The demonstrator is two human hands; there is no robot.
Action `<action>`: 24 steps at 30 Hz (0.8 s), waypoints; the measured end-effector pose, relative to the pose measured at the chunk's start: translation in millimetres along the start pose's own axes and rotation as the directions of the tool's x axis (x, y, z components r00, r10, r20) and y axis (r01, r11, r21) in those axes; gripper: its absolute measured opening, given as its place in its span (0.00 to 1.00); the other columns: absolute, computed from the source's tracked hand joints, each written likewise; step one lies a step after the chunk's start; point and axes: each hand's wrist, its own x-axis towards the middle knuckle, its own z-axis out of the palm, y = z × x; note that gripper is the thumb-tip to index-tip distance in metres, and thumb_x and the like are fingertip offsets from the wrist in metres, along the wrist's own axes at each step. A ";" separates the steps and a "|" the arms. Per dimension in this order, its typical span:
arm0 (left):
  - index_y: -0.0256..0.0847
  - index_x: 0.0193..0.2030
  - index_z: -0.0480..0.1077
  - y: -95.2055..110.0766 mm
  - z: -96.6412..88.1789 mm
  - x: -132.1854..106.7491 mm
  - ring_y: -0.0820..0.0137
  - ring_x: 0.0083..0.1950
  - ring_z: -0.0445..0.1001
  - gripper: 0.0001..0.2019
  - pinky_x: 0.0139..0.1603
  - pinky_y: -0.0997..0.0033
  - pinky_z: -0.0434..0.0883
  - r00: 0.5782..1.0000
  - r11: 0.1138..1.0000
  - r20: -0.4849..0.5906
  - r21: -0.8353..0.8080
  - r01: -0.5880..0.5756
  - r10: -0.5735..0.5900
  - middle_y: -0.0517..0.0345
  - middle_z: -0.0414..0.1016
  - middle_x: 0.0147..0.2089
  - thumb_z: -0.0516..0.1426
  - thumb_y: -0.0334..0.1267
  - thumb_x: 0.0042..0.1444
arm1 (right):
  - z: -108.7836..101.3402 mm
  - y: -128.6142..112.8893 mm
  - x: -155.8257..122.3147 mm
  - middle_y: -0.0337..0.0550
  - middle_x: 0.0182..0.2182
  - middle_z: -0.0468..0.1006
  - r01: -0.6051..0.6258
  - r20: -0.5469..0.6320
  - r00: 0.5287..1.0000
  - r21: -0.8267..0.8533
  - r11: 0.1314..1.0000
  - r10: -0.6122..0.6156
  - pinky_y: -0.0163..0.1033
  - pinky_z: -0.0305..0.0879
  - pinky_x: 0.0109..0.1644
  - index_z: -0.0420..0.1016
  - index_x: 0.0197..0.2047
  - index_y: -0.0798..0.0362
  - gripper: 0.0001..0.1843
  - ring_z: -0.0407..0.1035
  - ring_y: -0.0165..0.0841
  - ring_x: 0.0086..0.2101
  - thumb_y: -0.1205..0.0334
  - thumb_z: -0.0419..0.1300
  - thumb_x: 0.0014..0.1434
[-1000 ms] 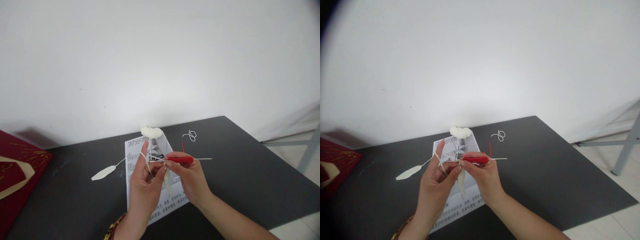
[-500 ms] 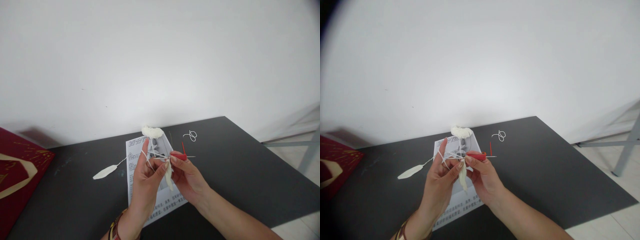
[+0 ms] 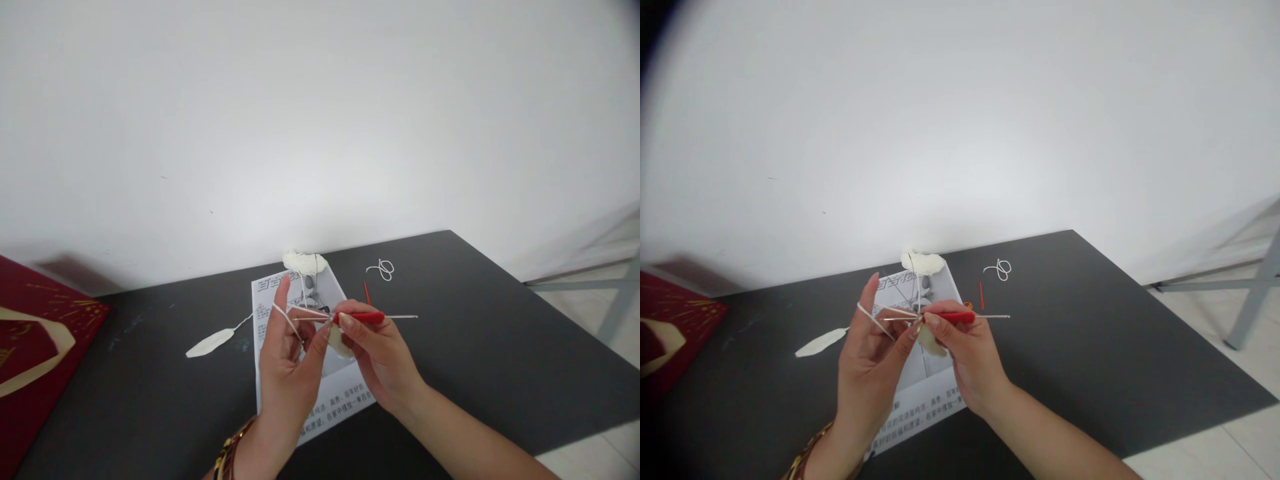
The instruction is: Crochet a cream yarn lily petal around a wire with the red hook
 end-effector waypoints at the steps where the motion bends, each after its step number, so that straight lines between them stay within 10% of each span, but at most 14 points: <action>1: 0.52 0.65 0.53 0.9 -0.2 -0.1 0.72 0.32 0.69 0.37 0.34 0.74 0.68 1.000 1.000 -0.006 0.000 0.000 0.000 0.63 0.73 0.32 0.62 0.31 0.50 | -0.2 0.0 0.2 0.36 0.25 0.78 -0.019 0.001 1.000 0.010 1.000 0.019 0.33 0.60 0.30 0.81 0.30 0.52 0.06 0.66 0.26 0.25 0.62 0.70 0.46; 14: 0.53 0.64 0.56 1.5 -1.6 2.2 0.72 0.30 0.71 0.37 0.34 0.73 0.70 1.000 1.000 0.027 -0.010 0.005 -0.005 0.64 0.72 0.28 0.63 0.29 0.49 | -0.6 -0.2 1.0 0.37 0.25 0.77 -0.155 0.062 0.987 0.136 0.978 0.148 0.32 0.63 0.36 0.81 0.30 0.53 0.05 0.67 0.26 0.27 0.61 0.68 0.50; 24: 0.52 0.64 0.57 13.4 -9.9 10.2 0.76 0.29 0.73 0.39 0.36 0.76 0.70 0.962 0.928 0.126 -0.262 0.267 -0.241 0.68 0.72 0.25 0.64 0.26 0.46 | -2.7 -1.2 -1.1 0.35 0.23 0.74 -0.189 0.096 0.980 0.189 0.964 0.174 0.32 0.63 0.35 0.79 0.33 0.52 0.07 0.66 0.26 0.26 0.59 0.68 0.50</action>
